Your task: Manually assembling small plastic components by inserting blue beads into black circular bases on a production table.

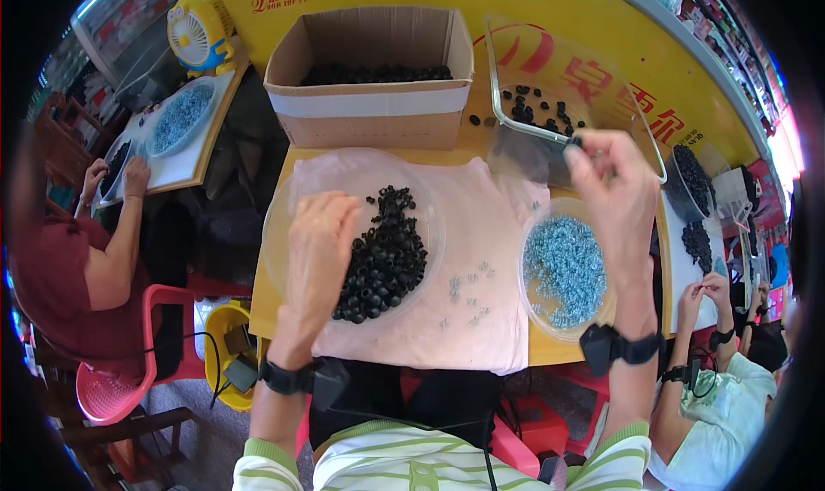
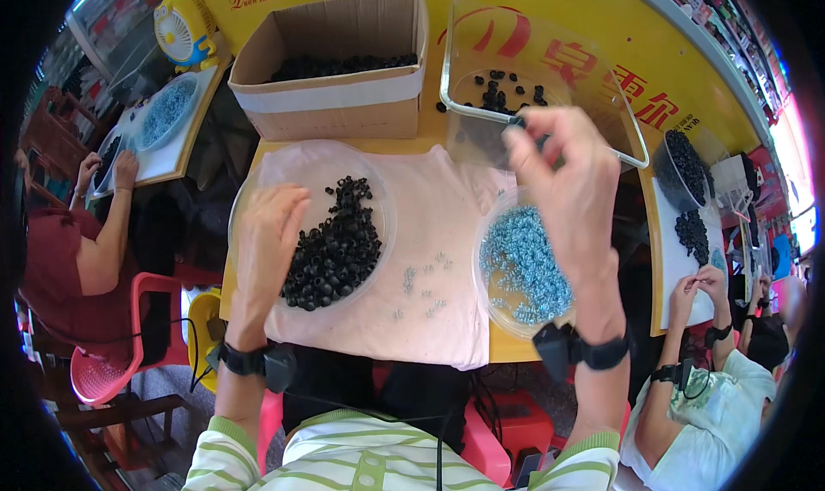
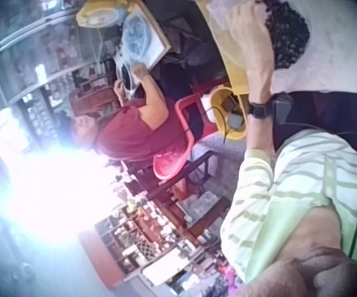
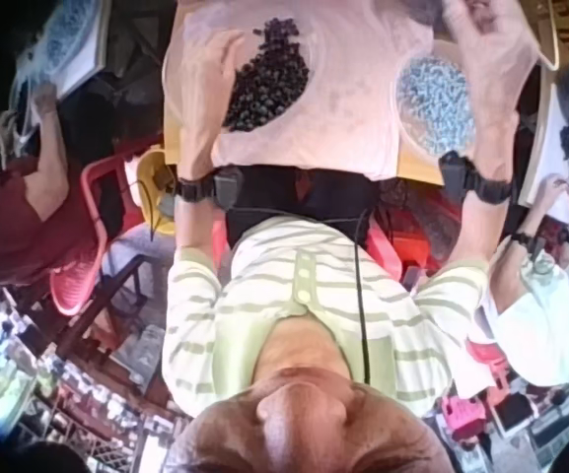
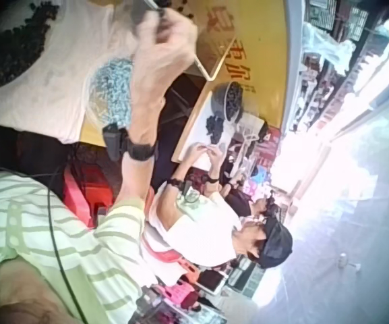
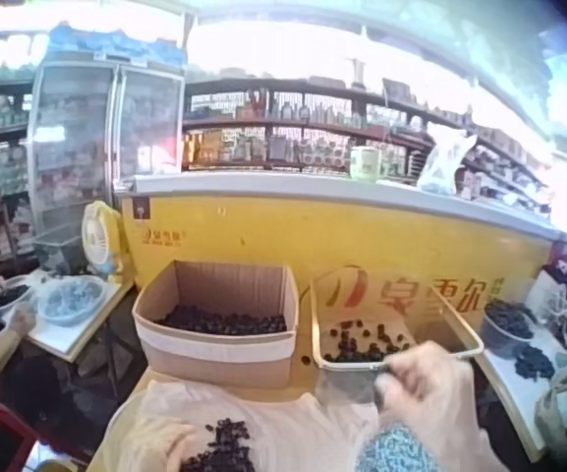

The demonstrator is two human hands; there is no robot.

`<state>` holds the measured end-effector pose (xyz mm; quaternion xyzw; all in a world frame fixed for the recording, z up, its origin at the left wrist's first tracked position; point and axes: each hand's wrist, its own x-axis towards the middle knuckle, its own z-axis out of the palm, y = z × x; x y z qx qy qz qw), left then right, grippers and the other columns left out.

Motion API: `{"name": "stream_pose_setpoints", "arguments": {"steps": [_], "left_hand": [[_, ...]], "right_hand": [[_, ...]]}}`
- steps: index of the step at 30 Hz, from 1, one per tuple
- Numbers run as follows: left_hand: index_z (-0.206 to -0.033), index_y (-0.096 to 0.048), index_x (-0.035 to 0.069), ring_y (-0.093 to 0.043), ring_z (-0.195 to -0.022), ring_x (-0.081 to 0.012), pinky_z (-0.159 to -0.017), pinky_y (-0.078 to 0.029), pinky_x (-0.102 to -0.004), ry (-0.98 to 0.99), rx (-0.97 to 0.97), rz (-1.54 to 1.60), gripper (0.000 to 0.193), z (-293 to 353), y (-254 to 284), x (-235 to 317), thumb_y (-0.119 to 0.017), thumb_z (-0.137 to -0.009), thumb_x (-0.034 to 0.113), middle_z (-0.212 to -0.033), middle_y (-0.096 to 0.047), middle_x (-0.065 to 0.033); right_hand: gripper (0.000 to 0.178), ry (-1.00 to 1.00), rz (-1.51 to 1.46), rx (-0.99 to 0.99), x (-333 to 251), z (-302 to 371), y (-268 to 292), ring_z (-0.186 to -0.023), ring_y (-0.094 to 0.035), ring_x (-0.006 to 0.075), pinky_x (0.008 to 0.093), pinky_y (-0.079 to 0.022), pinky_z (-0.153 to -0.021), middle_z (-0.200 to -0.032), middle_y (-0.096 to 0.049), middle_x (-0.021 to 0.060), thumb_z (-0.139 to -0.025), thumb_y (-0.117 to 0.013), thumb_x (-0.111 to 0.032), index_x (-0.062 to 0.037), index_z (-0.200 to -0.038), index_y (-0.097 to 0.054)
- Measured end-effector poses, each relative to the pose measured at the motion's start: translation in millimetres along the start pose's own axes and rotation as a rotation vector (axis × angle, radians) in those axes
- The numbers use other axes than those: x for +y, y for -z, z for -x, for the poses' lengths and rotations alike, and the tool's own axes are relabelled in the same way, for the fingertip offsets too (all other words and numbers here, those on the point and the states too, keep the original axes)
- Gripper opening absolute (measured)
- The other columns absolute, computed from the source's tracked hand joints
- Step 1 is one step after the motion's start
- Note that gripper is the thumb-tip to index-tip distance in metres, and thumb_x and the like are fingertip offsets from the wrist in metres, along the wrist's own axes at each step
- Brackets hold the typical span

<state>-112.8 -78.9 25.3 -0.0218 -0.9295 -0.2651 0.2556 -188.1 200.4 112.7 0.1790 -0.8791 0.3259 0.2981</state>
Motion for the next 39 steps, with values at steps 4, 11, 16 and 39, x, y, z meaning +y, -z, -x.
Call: {"name": "stream_pose_setpoints", "arguments": {"steps": [4, 11, 16, 39], "left_hand": [[-0.104, -0.065, -0.002, -0.059, -0.101, -0.0344, -0.090, -0.046, -0.0387, -0.018, -0.081, -0.122, 0.021, -7, -7, -38, -0.057, -0.085, 0.002, -0.108, -0.065, -0.0171], [-0.102, -0.064, -0.003, -0.062, -0.093, -0.0337, -0.085, -0.048, -0.0379, -0.006, -0.142, -0.108, 0.023, -9, -17, -58, -0.058, -0.080, -0.003, -0.100, -0.064, -0.0171], [-0.098, -0.063, -0.001, -0.065, -0.080, -0.0290, -0.075, -0.050, -0.0339, 0.036, -0.170, -0.139, 0.018, -9, -11, -57, -0.063, -0.080, 0.001, -0.091, -0.064, -0.0150], [-0.106, -0.060, -0.001, -0.068, -0.097, -0.0254, -0.086, -0.056, -0.0318, 0.726, -0.386, 1.840, 0.015, 112, 11, 62, -0.059, -0.091, 0.001, -0.104, -0.066, -0.0160]], "right_hand": [[0.024, -0.055, 0.136, 0.025, 56, -39, -14, -0.062, -0.054, 0.0195, 0.0321, -0.046, -0.063, -0.082, -0.064, 0.0107, -0.083, -0.070, -0.018, 0.0001, -0.099, -0.065], [0.027, -0.065, 0.087, -0.119, -2, -7, 4, -0.062, -0.052, 0.0171, 0.0299, -0.045, -0.062, -0.089, -0.065, 0.0089, -0.083, -0.070, -0.017, -0.0017, -0.105, -0.066], [0.014, 0.090, -0.156, -0.521, -31, 90, -6, -0.070, -0.061, 0.0243, 0.0340, -0.051, -0.060, -0.081, -0.060, 0.0084, -0.078, -0.068, -0.008, -0.0062, -0.092, -0.064], [0.014, -0.133, -0.445, -0.472, -55, 154, -23, -0.077, -0.061, 0.0192, 0.0300, -0.050, -0.065, -0.089, -0.060, 0.0097, -0.078, -0.066, 0.001, -0.0027, -0.091, -0.062]]}}
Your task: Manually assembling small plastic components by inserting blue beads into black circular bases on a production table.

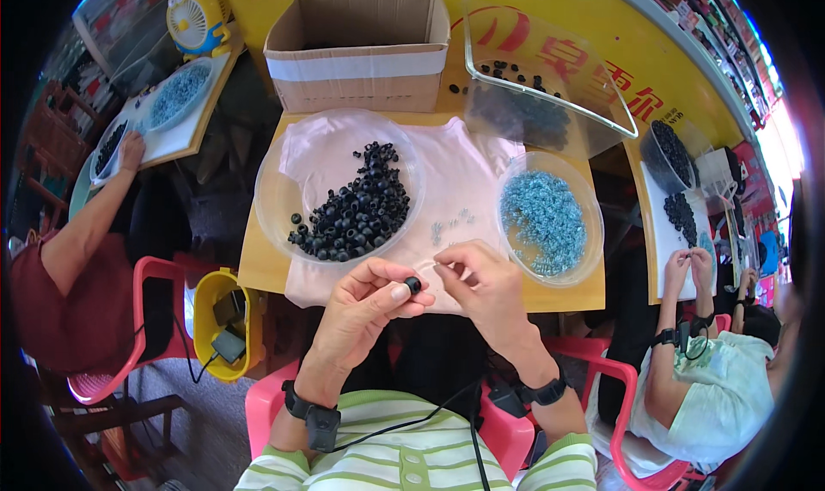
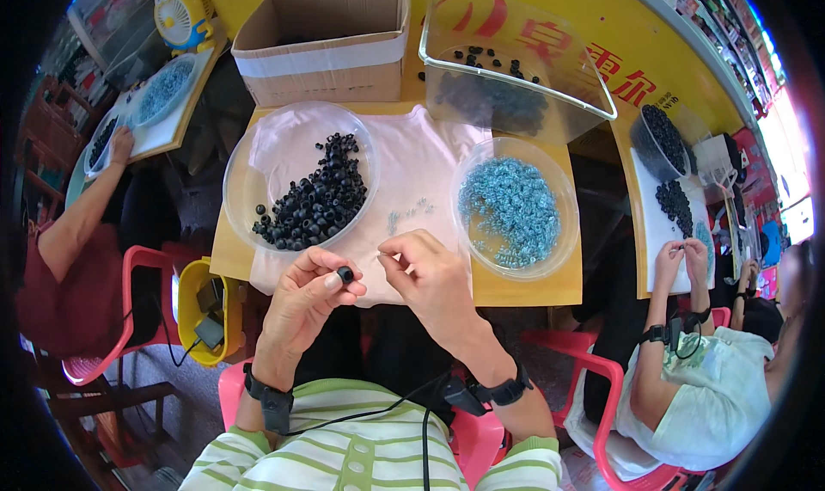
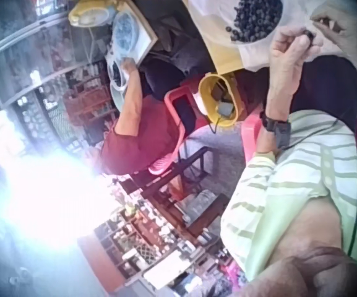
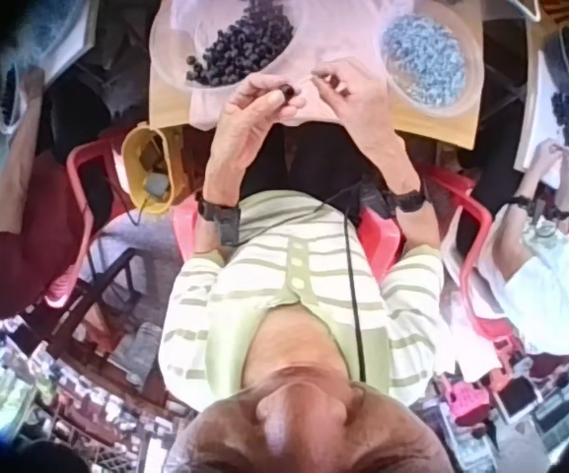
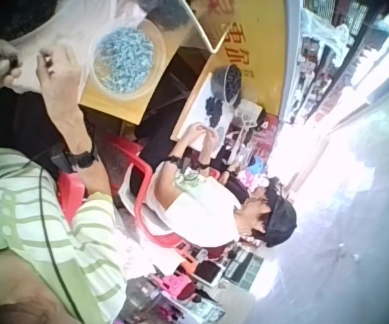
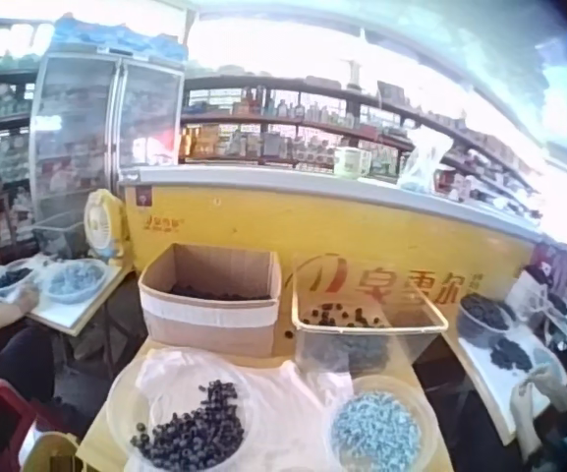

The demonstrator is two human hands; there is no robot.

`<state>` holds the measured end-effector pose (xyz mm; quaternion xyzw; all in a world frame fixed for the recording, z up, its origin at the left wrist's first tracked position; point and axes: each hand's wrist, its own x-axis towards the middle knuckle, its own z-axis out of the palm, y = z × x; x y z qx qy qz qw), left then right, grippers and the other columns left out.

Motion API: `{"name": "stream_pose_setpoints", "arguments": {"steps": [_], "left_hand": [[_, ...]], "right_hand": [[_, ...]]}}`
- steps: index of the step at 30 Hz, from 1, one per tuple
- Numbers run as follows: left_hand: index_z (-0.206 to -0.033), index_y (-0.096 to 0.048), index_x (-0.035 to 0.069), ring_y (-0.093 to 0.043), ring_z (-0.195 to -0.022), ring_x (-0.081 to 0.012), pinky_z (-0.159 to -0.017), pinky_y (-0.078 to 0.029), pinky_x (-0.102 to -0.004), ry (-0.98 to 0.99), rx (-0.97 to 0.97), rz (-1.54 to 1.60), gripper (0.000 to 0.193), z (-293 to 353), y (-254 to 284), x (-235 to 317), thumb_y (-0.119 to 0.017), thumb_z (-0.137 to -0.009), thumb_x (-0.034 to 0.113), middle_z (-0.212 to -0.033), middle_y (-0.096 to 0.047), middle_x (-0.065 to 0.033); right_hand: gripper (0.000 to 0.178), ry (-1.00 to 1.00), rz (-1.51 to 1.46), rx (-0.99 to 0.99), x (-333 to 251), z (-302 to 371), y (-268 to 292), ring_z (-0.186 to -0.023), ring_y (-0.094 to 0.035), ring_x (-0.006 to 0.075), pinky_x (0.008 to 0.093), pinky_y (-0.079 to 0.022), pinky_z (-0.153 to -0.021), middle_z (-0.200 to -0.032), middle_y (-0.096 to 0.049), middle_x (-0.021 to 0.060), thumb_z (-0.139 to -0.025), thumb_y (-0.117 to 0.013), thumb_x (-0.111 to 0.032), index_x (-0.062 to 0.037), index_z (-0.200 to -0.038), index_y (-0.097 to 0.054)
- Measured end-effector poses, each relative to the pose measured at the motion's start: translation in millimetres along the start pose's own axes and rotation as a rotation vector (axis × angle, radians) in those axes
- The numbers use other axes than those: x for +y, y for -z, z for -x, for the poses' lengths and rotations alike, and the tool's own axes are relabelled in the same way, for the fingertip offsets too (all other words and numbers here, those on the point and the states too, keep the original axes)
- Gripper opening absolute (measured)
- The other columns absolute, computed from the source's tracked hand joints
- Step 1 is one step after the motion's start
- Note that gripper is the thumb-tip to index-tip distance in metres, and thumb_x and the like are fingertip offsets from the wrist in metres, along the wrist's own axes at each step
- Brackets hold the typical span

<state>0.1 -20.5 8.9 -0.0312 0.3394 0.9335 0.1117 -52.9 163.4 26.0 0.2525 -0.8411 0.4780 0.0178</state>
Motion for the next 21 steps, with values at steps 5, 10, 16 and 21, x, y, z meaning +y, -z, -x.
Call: {"name": "stream_pose_setpoints", "arguments": {"steps": [5, 10, 16, 21], "left_hand": [[-0.108, -0.061, 0.002, -0.066, -0.092, -0.0182, -0.087, -0.053, -0.0318, 0.024, 0.006, 0.113, 0.018, 2, -5, -20, -0.063, -0.090, 0.005, -0.103, -0.066, -0.0111], [-0.108, -0.061, 0.002, -0.066, -0.090, -0.0172, -0.086, -0.053, -0.0310, 0.070, 0.018, 0.129, 0.019, 3, -13, -23, -0.064, -0.090, 0.006, -0.102, -0.066, -0.0103], [-0.107, -0.062, 0.002, -0.065, -0.088, -0.0150, -0.085, -0.053, -0.0301, 0.085, 0.035, 0.172, 0.018, 4, -14, -24, -0.064, -0.090, 0.007, -0.098, -0.066, -0.0080], [-0.106, -0.063, 0.002, -0.063, -0.088, -0.0139, -0.086, -0.052, -0.0300, 0.087, 0.105, 0.247, 0.016, -1, -13, -21, -0.064, -0.090, 0.007, -0.097, -0.066, -0.0066]], "right_hand": [[0.009, -0.135, -0.401, 0.088, -19, 13, 15, -0.071, -0.059, 0.0077, 0.0209, -0.047, -0.056, -0.094, -0.063, 0.0051, -0.085, -0.068, -0.002, -0.0041, -0.093, -0.067], [0.012, 0.066, -0.402, 0.074, -20, 16, 13, -0.074, -0.061, 0.0077, 0.0199, -0.047, -0.056, -0.094, -0.062, 0.0049, -0.084, -0.070, -0.003, -0.0044, -0.097, -0.068], [0.017, 0.121, -0.278, 0.109, -18, 19, 7, -0.071, -0.062, 0.0094, 0.0209, -0.049, -0.056, -0.094, -0.060, 0.0051, -0.082, -0.071, -0.002, -0.0050, -0.098, -0.069], [0.028, 0.400, 0.042, 0.123, -10, 11, 3, -0.071, -0.063, 0.0142, 0.0226, -0.049, -0.054, -0.093, -0.061, 0.0060, -0.075, -0.075, -0.002, -0.0076, -0.103, -0.070]]}}
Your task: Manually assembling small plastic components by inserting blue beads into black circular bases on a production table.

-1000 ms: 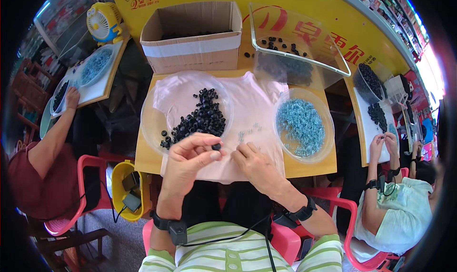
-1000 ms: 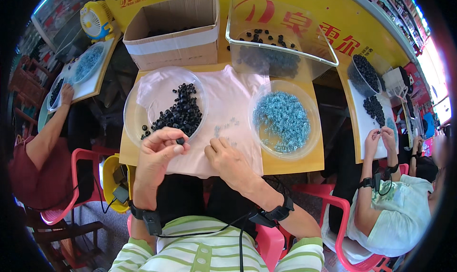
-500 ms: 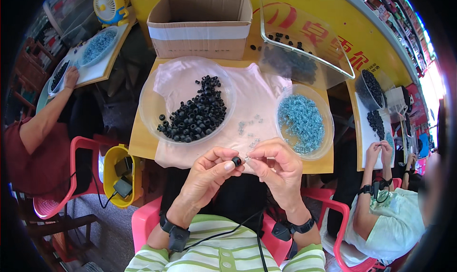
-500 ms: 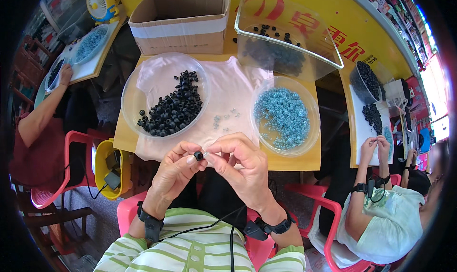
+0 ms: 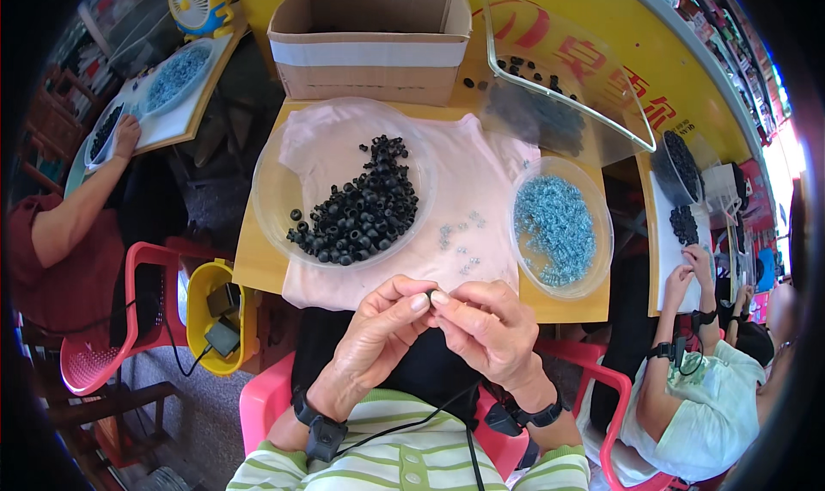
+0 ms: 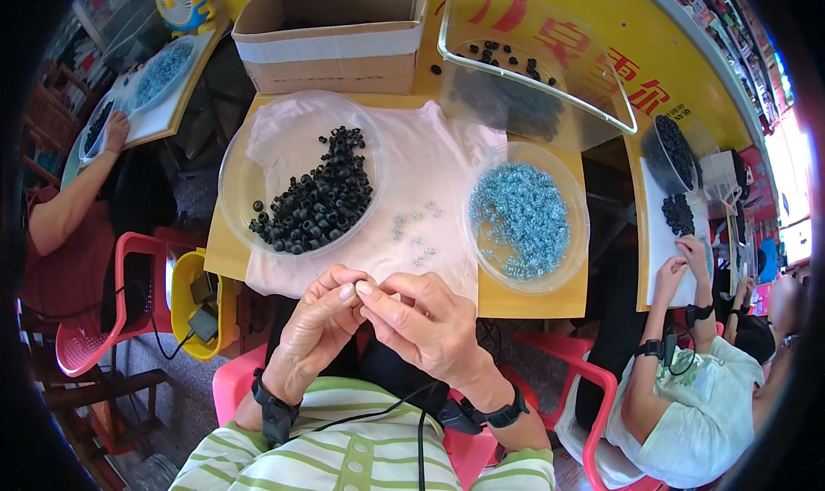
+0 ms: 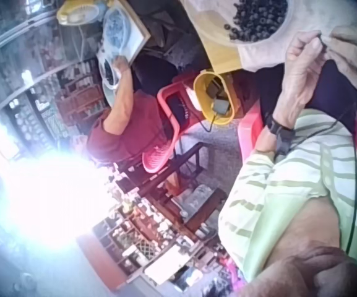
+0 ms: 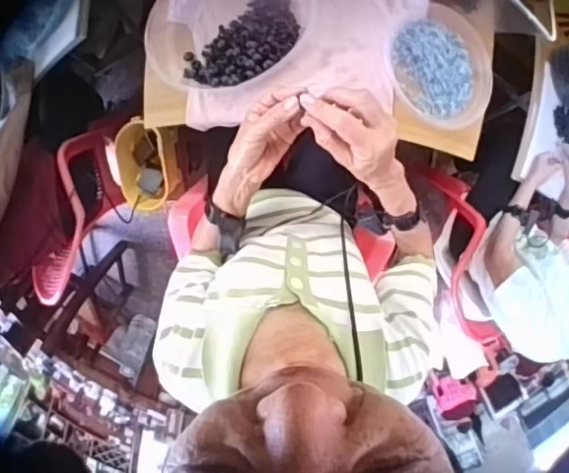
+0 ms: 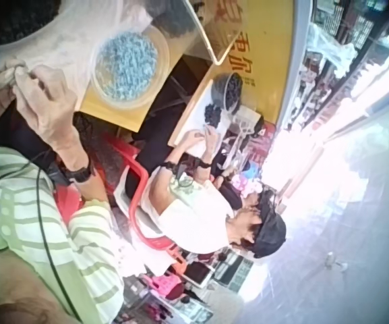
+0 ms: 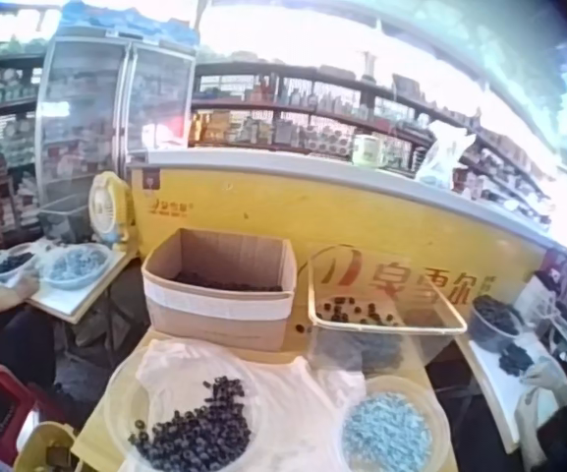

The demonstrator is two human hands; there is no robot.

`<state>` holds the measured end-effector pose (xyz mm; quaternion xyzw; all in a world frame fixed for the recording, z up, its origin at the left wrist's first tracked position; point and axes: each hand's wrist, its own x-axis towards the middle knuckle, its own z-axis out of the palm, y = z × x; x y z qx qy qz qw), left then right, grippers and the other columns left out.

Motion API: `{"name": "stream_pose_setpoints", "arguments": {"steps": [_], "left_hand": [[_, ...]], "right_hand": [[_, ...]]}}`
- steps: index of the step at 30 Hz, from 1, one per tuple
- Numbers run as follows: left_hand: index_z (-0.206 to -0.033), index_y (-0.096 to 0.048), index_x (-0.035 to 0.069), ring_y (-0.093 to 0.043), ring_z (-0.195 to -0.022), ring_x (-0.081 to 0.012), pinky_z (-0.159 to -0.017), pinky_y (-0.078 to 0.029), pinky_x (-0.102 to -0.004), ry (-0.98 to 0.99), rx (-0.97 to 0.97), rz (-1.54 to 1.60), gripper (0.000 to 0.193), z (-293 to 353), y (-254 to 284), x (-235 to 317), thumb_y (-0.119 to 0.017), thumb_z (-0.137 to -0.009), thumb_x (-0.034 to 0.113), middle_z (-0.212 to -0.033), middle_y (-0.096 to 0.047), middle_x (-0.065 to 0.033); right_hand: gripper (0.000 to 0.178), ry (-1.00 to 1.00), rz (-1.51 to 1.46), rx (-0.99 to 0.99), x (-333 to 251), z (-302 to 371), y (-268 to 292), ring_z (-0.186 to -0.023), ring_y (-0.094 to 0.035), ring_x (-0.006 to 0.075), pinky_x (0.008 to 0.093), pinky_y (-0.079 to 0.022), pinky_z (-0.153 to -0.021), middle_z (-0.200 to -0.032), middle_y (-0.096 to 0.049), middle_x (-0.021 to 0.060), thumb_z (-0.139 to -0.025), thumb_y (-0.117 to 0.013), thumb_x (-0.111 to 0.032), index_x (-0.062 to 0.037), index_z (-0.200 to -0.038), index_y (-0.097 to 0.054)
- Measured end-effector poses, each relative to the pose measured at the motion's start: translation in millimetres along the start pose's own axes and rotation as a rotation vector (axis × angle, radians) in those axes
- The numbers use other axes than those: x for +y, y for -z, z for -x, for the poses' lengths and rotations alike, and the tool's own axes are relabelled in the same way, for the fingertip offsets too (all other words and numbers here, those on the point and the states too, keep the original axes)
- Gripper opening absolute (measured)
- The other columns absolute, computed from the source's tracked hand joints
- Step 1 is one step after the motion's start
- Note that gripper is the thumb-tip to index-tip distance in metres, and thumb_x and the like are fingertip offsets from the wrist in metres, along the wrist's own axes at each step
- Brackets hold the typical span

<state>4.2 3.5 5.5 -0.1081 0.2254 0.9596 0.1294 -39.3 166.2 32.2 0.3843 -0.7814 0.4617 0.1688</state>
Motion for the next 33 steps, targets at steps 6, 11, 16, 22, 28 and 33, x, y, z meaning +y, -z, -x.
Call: {"name": "stream_pose_setpoints", "arguments": {"steps": [6, 11, 16, 22, 28, 33], "left_hand": [[-0.108, -0.063, 0.002, -0.063, -0.092, -0.0151, -0.087, -0.051, -0.0293, -0.015, -0.006, 0.013, 0.019, -1, 14, 11, -0.063, -0.090, 0.007, -0.099, -0.066, -0.0088], [-0.104, -0.065, 0.002, -0.061, -0.084, -0.0196, -0.078, -0.051, -0.0290, -0.026, 0.023, -0.084, 0.019, -2, 11, 15, -0.065, -0.086, 0.006, -0.096, -0.064, -0.0134], [-0.103, -0.065, 0.000, -0.064, -0.087, -0.0203, -0.078, -0.053, -0.0293, 0.020, -0.037, -0.066, 0.017, -1, 17, 14, -0.065, -0.086, 0.004, -0.098, -0.066, -0.0148], [-0.101, -0.065, 0.000, -0.065, -0.087, -0.0201, -0.077, -0.054, -0.0292, 0.035, -0.072, -0.052, 0.016, -4, 23, 19, -0.066, -0.086, 0.005, -0.098, -0.066, -0.0147], [-0.101, -0.064, 0.000, -0.065, -0.087, -0.0197, -0.077, -0.053, -0.0292, 0.033, -0.080, -0.076, 0.018, -3, 23, 19, -0.067, -0.085, 0.007, -0.097, -0.065, -0.0141], [-0.100, -0.064, 0.000, -0.064, -0.087, -0.0191, -0.077, -0.052, -0.0291, 0.042, -0.071, -0.124, 0.018, 4, 21, 13, -0.068, -0.085, 0.008, -0.097, -0.066, -0.0137]], "right_hand": [[0.017, -0.157, -0.027, -0.140, 8, -43, 5, -0.070, -0.061, 0.0258, 0.0359, -0.051, -0.062, -0.084, -0.063, 0.0103, -0.078, -0.070, -0.007, -0.0048, -0.095, -0.069], [0.005, -0.190, 0.287, -0.143, 55, -93, -28, -0.078, -0.063, 0.0262, 0.0372, -0.050, -0.065, -0.080, -0.061, 0.0111, -0.080, -0.066, -0.007, -0.0035, -0.083, -0.064], [0.002, -0.105, 0.474, -0.238, 93, -111, -59, -0.083, -0.063, 0.0258, 0.0369, -0.051, -0.068, -0.079, -0.062, 0.0103, -0.077, -0.062, -0.004, -0.0046, -0.075, -0.061], [0.005, -0.122, 0.586, -0.401, 96, -118, -79, -0.081, -0.064, 0.0265, 0.0355, -0.053, -0.070, -0.079, -0.064, 0.0103, -0.074, -0.060, -0.001, -0.0052, -0.073, -0.063], [0.004, -0.270, 0.649, -0.443, 92, -124, -85, -0.083, -0.066, 0.0273, 0.0364, -0.053, -0.072, -0.082, -0.066, 0.0129, -0.074, -0.062, -0.003, -0.0047, -0.075, -0.065], [0.004, -0.266, 0.544, -0.426, 95, -123, -83, -0.079, -0.066, 0.0315, 0.0383, -0.054, -0.072, -0.080, -0.066, 0.0158, -0.072, -0.065, -0.003, -0.0016, -0.075, -0.064]]}}
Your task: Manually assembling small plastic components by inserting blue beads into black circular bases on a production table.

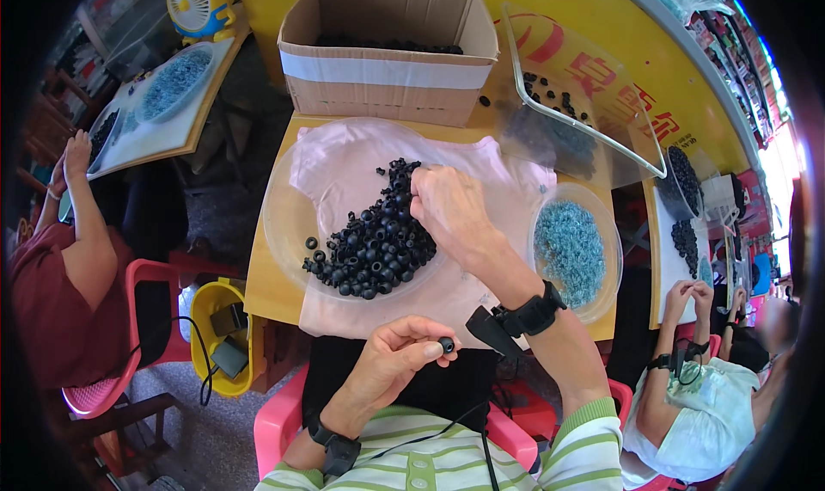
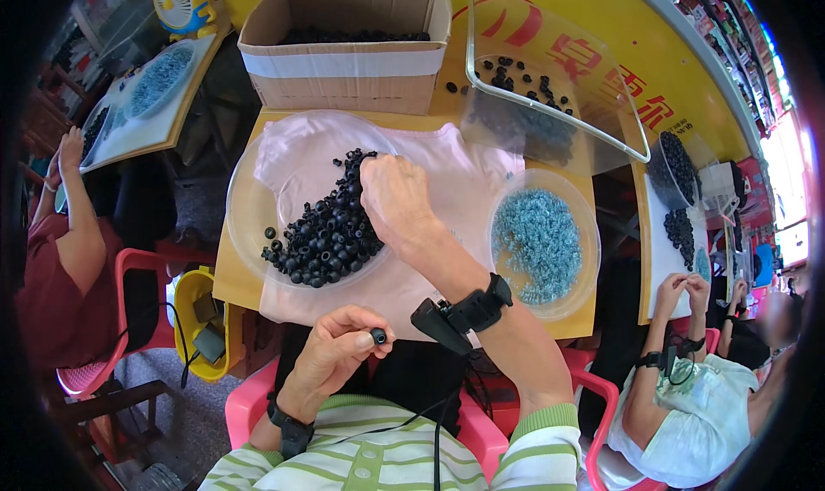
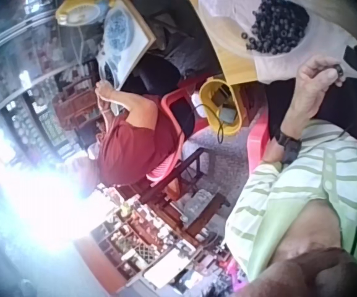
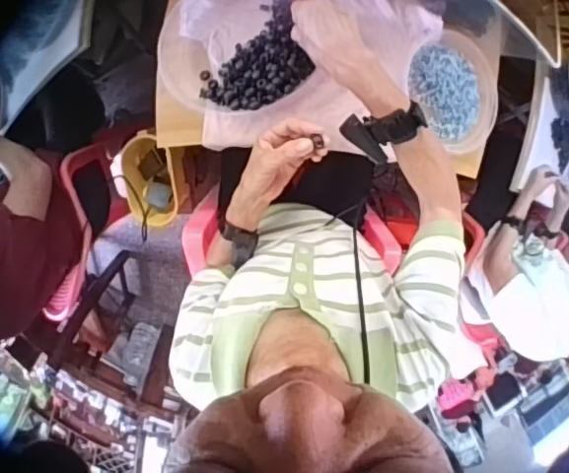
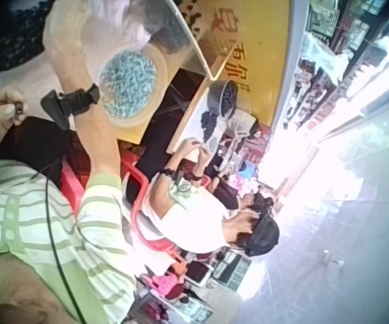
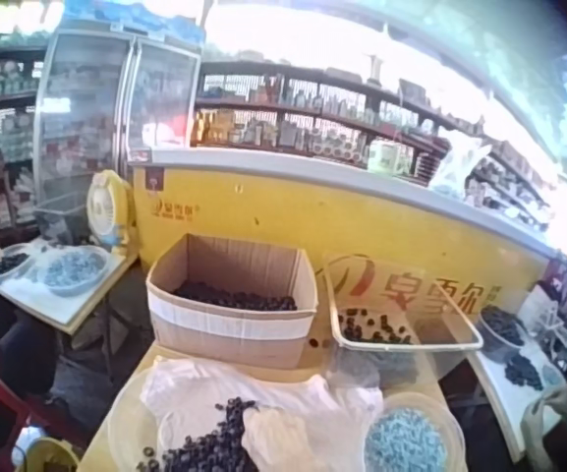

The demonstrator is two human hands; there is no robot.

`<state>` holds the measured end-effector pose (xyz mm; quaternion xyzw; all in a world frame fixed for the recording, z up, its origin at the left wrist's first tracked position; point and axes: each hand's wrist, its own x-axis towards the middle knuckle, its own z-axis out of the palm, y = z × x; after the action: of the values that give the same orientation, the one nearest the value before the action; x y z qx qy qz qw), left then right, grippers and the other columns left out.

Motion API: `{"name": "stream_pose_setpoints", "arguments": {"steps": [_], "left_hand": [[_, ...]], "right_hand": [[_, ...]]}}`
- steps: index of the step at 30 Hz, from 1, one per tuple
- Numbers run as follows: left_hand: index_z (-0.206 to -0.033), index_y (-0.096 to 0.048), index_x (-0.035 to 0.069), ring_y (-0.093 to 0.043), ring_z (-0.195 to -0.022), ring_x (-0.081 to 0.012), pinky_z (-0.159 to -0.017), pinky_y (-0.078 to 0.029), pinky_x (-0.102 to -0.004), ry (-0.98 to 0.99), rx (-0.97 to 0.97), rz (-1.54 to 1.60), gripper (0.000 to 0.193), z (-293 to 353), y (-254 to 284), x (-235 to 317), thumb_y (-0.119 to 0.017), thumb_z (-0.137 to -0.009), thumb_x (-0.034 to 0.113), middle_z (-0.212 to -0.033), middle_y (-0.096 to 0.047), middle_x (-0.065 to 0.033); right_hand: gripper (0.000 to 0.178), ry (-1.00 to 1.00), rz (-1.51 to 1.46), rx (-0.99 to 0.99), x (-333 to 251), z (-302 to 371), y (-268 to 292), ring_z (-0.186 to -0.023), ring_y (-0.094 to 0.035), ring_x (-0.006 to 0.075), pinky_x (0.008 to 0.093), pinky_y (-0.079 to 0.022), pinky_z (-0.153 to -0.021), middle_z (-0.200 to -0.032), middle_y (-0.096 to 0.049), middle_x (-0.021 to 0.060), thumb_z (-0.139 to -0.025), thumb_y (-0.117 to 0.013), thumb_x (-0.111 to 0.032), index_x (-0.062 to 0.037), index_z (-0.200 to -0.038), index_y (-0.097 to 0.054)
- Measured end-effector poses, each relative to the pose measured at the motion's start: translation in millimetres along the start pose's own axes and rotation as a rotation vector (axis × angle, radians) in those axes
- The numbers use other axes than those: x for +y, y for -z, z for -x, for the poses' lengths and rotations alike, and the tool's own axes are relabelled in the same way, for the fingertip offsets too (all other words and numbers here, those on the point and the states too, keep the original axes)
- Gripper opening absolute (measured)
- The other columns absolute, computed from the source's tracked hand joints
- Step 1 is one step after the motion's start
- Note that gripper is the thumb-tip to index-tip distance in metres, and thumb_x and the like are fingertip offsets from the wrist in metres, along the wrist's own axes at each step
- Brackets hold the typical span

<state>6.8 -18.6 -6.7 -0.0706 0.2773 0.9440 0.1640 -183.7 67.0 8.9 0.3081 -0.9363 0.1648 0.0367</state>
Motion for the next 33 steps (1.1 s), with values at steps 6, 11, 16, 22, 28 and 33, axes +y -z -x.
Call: {"name": "stream_pose_setpoints", "arguments": {"steps": [6, 11, 16, 22, 28, 33], "left_hand": [[-0.101, -0.064, 0.000, -0.064, -0.087, -0.0184, -0.078, -0.052, -0.0287, 0.001, 0.008, -0.056, 0.018, 8, -2, -5, -0.067, -0.085, 0.009, -0.097, -0.066, -0.0133], [-0.102, -0.064, -0.001, -0.065, -0.087, -0.0186, -0.078, -0.053, -0.0282, -0.032, 0.042, -0.048, 0.018, 15, 8, -6, -0.066, -0.085, 0.006, -0.098, -0.066, -0.0141], [-0.104, -0.064, -0.001, -0.064, -0.086, -0.0179, -0.078, -0.053, -0.0281, -0.067, 0.061, -0.024, 0.018, 12, 13, -6, -0.063, -0.087, 0.006, -0.098, -0.066, -0.0133], [-0.106, -0.062, -0.001, -0.064, -0.086, -0.0168, -0.078, -0.053, -0.0278, -0.078, 0.089, -0.084, 0.020, 14, 12, -7, -0.063, -0.087, 0.006, -0.098, -0.066, -0.0131], [-0.105, -0.062, 0.000, -0.064, -0.085, -0.0169, -0.077, -0.052, -0.0275, -0.057, 0.126, -0.106, 0.020, 16, 16, -10, -0.063, -0.086, 0.007, -0.097, -0.066, -0.0128], [-0.108, -0.062, 0.000, -0.064, -0.087, -0.0157, -0.079, -0.052, -0.0272, -0.066, 0.087, -0.096, 0.021, 16, 16, -11, -0.063, -0.088, 0.007, -0.099, -0.067, -0.0117]], "right_hand": [[0.005, -0.016, -0.229, 0.093, 5, 11, 19, -0.075, -0.064, 0.0337, 0.0418, -0.051, -0.069, -0.077, -0.064, 0.0165, -0.073, -0.063, -0.003, -0.0009, -0.077, -0.062], [0.006, 0.017, -0.310, 0.156, -9, 77, 47, -0.073, -0.063, 0.0322, 0.0411, -0.049, -0.066, -0.077, -0.063, 0.0138, -0.074, -0.064, -0.005, -0.0033, -0.079, -0.062], [0.014, -0.034, -0.230, 0.049, -5, 130, 24, -0.079, -0.063, 0.0290, 0.0393, -0.050, -0.067, -0.081, -0.062, 0.0105, -0.074, -0.065, -0.003, -0.0055, -0.087, -0.063], [0.022, -0.104, -0.252, 0.038, -8, 146, 33, -0.089, -0.061, 0.0262, 0.0369, -0.050, -0.075, -0.090, -0.061, 0.0089, -0.077, -0.066, -0.004, -0.0062, -0.099, -0.062], [0.019, -0.107, -0.245, 0.098, -8, 154, 28, -0.086, -0.061, 0.0248, 0.0357, -0.050, -0.072, -0.088, -0.061, 0.0067, -0.079, -0.067, -0.007, -0.0077, -0.097, -0.062], [0.008, -0.069, -0.267, 0.207, -5, 147, 14, -0.079, -0.062, 0.0241, 0.0339, -0.049, -0.065, -0.082, -0.059, 0.0058, -0.081, -0.066, -0.008, -0.0073, -0.088, -0.062]]}}
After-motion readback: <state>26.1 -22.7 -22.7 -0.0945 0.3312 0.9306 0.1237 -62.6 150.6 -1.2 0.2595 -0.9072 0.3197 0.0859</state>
